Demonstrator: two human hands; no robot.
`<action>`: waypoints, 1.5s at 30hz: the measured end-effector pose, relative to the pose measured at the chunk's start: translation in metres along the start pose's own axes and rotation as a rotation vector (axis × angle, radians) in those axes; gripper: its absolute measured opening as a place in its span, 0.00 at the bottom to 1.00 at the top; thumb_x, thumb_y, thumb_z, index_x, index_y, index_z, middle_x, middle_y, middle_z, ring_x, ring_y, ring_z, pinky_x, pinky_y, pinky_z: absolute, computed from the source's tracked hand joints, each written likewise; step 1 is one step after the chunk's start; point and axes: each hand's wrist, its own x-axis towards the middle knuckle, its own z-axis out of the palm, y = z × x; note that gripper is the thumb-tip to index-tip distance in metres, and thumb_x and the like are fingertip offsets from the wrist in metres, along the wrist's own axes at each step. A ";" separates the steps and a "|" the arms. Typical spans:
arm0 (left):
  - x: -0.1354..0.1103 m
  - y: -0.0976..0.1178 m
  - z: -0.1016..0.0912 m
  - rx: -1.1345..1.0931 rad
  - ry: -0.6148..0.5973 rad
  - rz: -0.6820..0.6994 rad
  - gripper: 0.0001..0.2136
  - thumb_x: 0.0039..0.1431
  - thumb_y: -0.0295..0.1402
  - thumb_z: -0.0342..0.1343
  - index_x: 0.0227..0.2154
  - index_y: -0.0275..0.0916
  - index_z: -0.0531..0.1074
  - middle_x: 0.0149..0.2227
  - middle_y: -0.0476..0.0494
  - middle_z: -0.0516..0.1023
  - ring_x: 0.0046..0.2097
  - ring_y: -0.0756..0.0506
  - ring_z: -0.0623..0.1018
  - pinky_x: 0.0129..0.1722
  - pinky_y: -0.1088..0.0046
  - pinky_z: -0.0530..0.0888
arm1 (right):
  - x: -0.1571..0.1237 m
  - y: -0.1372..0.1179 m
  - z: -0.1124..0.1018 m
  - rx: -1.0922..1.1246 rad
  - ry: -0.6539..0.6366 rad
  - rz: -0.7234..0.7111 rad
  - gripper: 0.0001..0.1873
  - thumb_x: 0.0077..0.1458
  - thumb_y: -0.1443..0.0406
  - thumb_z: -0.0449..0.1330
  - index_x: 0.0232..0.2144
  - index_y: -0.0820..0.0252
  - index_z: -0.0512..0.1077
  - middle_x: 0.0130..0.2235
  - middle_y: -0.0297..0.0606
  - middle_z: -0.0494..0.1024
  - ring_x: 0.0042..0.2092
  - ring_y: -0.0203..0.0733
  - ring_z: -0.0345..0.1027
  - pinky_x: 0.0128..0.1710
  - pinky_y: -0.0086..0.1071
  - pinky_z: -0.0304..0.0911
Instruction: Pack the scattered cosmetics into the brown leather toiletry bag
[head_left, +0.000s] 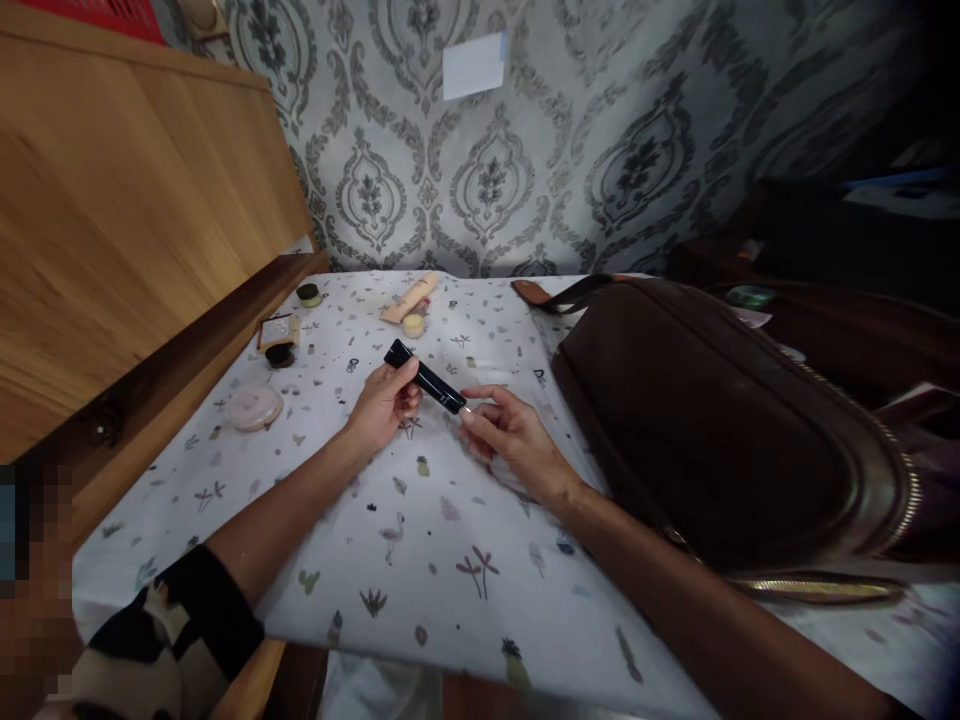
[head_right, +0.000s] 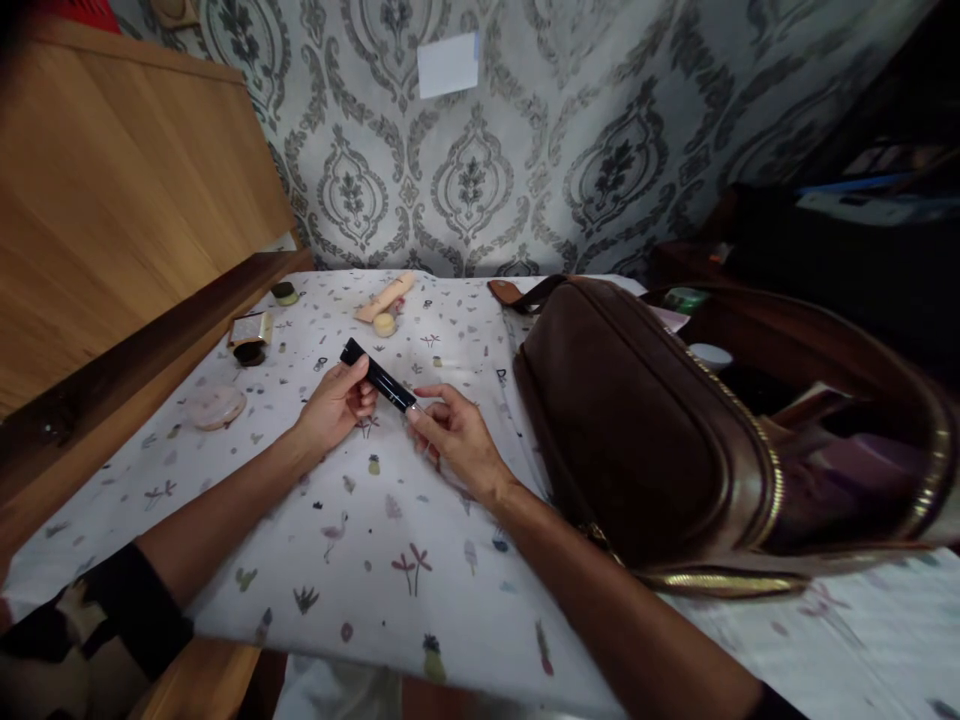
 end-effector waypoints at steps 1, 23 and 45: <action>0.000 0.000 0.001 0.006 0.003 0.000 0.28 0.35 0.47 0.77 0.23 0.39 0.61 0.18 0.56 0.65 0.20 0.56 0.65 0.17 0.83 0.57 | 0.000 0.000 0.000 0.002 0.003 -0.006 0.28 0.45 0.49 0.71 0.42 0.57 0.69 0.24 0.26 0.73 0.21 0.30 0.60 0.18 0.24 0.53; 0.004 0.003 -0.005 -0.015 -0.017 -0.021 0.23 0.42 0.45 0.75 0.22 0.37 0.66 0.18 0.56 0.64 0.20 0.56 0.65 0.17 0.82 0.59 | -0.007 0.015 -0.011 -0.286 0.225 -0.162 0.21 0.55 0.49 0.61 0.40 0.59 0.72 0.33 0.37 0.76 0.33 0.40 0.69 0.31 0.33 0.65; -0.013 0.003 0.022 -0.080 -0.062 -0.118 0.23 0.43 0.46 0.74 0.23 0.37 0.65 0.18 0.56 0.66 0.21 0.55 0.68 0.18 0.81 0.62 | -0.029 0.000 -0.010 -0.550 0.200 -0.325 0.27 0.53 0.57 0.64 0.54 0.56 0.67 0.40 0.39 0.76 0.37 0.41 0.71 0.37 0.37 0.70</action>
